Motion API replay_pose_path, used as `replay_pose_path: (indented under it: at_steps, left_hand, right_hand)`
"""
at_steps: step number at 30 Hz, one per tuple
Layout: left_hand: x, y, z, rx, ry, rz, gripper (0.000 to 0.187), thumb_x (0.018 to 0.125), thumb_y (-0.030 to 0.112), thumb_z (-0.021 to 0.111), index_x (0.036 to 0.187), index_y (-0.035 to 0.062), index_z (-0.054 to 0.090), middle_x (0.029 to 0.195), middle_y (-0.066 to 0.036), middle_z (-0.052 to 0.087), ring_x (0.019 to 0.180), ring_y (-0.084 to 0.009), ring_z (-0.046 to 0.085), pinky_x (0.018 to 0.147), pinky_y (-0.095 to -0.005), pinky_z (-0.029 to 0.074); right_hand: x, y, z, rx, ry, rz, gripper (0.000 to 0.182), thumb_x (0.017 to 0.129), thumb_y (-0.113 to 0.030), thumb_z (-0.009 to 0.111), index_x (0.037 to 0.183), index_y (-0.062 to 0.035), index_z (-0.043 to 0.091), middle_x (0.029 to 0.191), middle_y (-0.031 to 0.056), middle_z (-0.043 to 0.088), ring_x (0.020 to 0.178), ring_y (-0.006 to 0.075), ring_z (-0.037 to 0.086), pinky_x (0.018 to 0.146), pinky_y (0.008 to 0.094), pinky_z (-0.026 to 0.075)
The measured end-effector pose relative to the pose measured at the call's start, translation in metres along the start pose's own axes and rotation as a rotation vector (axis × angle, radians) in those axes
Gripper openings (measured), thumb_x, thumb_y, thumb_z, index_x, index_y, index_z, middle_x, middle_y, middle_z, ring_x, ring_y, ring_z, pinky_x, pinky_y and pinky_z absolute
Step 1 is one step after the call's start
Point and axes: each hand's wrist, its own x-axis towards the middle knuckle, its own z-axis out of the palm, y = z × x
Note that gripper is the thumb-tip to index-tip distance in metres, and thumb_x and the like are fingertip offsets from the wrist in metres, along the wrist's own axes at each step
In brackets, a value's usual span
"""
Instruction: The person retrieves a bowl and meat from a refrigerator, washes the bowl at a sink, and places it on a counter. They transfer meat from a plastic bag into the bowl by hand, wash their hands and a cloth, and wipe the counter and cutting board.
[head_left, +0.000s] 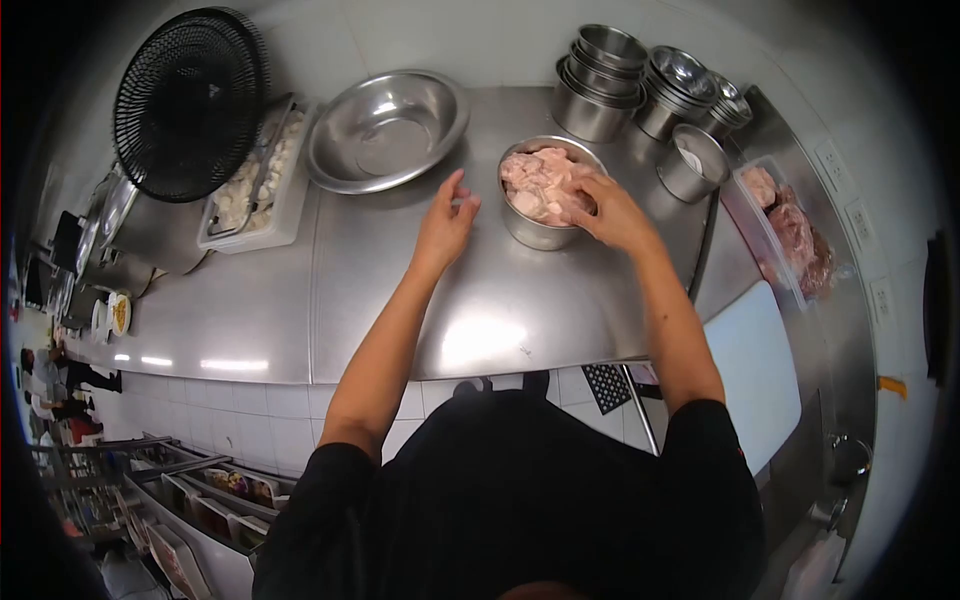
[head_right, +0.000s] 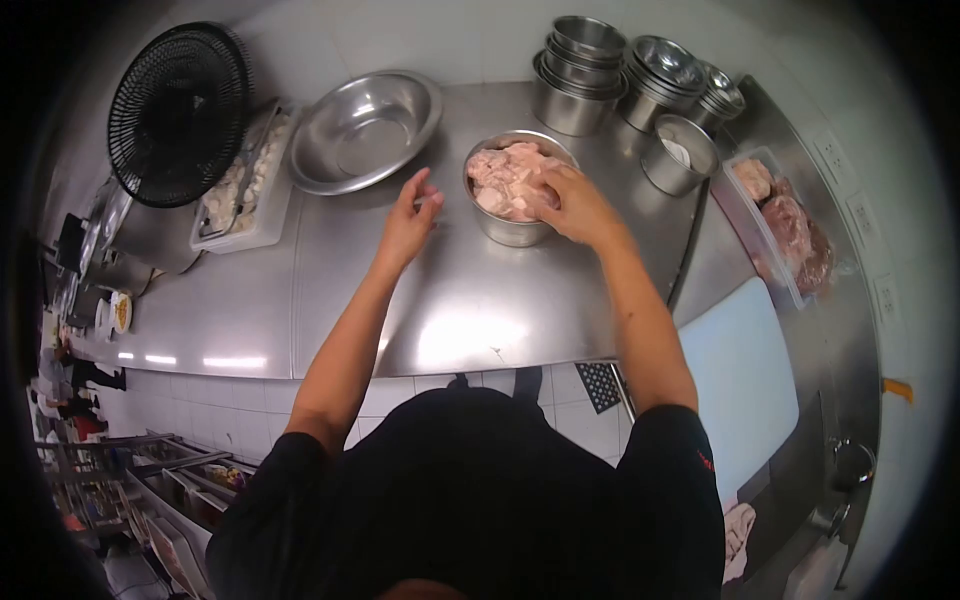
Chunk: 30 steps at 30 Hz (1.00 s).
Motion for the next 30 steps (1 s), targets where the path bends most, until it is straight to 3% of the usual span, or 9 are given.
replay_pose_path:
  at_steps: [1,2,5,8,11,14,20,26,30]
  left_hand:
    - [0.009,-0.002,0.012,-0.008,-0.027,-0.021,0.056,0.093,0.022,0.056,0.142,0.0054,0.036,0.124,-0.009,0.053,0.084,-0.0147,0.060,0.073,-0.0284,0.051]
    - [0.017,-0.004,0.022,-0.015,-0.054,-0.037,0.059,0.093,0.020,0.055,0.145,0.0062,0.032,0.126,-0.009,0.051,0.083,-0.0153,0.060,0.071,-0.0284,0.051]
    - [0.029,0.006,0.049,-0.144,-0.187,-0.150,0.063,0.091,0.020,0.049,0.148,0.0074,0.025,0.132,-0.013,0.052,0.074,-0.0143,0.062,0.067,-0.0286,0.051]
    - [0.032,0.010,0.054,-0.367,-0.204,-0.256,0.063,0.090,0.016,0.045,0.149,0.0099,0.025,0.121,-0.010,0.055,0.072,-0.0134,0.061,0.062,-0.0276,0.052]
    - [0.037,0.012,0.050,-0.408,-0.225,-0.302,0.063,0.087,0.016,0.046,0.147,0.0083,0.031,0.104,-0.007,0.063,0.064,-0.0106,0.056,0.056,-0.0243,0.048]
    - [0.043,0.015,0.056,-0.344,-0.226,-0.182,0.061,0.085,0.018,0.049,0.144,0.0074,0.039,0.088,-0.004,0.062,0.062,-0.0099,0.055,0.058,-0.0244,0.049]
    - [0.052,0.010,0.051,-0.196,-0.274,-0.128,0.059,0.082,0.020,0.054,0.139,0.0069,0.046,0.092,-0.005,0.062,0.063,-0.0103,0.056,0.063,-0.0252,0.050]
    - [0.038,0.010,0.057,-0.198,-0.217,-0.117,0.067,0.084,0.018,0.052,0.147,0.0100,0.032,0.092,-0.007,0.063,0.062,-0.0119,0.057,0.065,-0.0272,0.050]
    - [0.027,0.026,0.058,-0.177,-0.223,-0.099,0.069,0.086,0.013,0.049,0.150,0.0087,0.024,0.099,-0.010,0.061,0.062,-0.0110,0.057,0.062,-0.0259,0.051]
  right_hand:
    - [0.001,0.002,-0.010,-0.002,-0.044,0.019,0.039,0.077,-0.025,0.072,0.108,-0.0044,0.063,0.106,0.0145,0.062,0.099,0.0313,0.058,0.091,0.0376,0.043]
    - [0.006,0.003,-0.021,-0.055,-0.225,0.127,0.048,0.073,-0.030,0.075,0.113,-0.0056,0.062,0.113,0.0145,0.061,0.106,0.0312,0.057,0.094,0.0363,0.042]
    - [0.009,-0.010,-0.035,-0.295,-0.409,0.158,0.052,0.074,-0.032,0.073,0.117,-0.0070,0.059,0.116,0.0135,0.061,0.110,0.0316,0.057,0.099,0.0439,0.038]
    - [0.017,-0.026,-0.044,-0.376,-0.568,0.245,0.059,0.075,-0.032,0.071,0.125,-0.0064,0.052,0.118,0.0137,0.062,0.112,0.0318,0.056,0.104,0.0545,0.030]
    - [0.030,-0.026,-0.042,-0.397,-0.669,0.274,0.067,0.072,-0.036,0.072,0.128,-0.0078,0.048,0.117,0.0134,0.064,0.113,0.0322,0.057,0.103,0.0596,0.026]
    - [0.035,-0.017,-0.034,-0.449,-0.651,0.207,0.073,0.071,-0.038,0.071,0.131,-0.0068,0.045,0.118,0.0157,0.063,0.115,0.0330,0.056,0.109,0.0596,0.021]
    - [0.027,-0.004,-0.026,-0.335,-0.419,0.199,0.078,0.068,-0.036,0.066,0.136,-0.0072,0.041,0.116,0.0186,0.063,0.114,0.0333,0.057,0.112,0.0569,0.019]
    - [0.037,0.020,-0.016,-0.201,-0.410,0.268,0.073,0.070,-0.032,0.065,0.136,-0.0130,0.043,0.123,0.0155,0.060,0.115,0.0324,0.056,0.113,0.0560,0.017]
    - [0.044,0.002,-0.034,-0.306,-0.547,0.372,0.057,0.073,-0.023,0.062,0.129,-0.0133,0.054,0.124,0.0144,0.060,0.115,0.0304,0.057,0.106,0.0500,0.033]
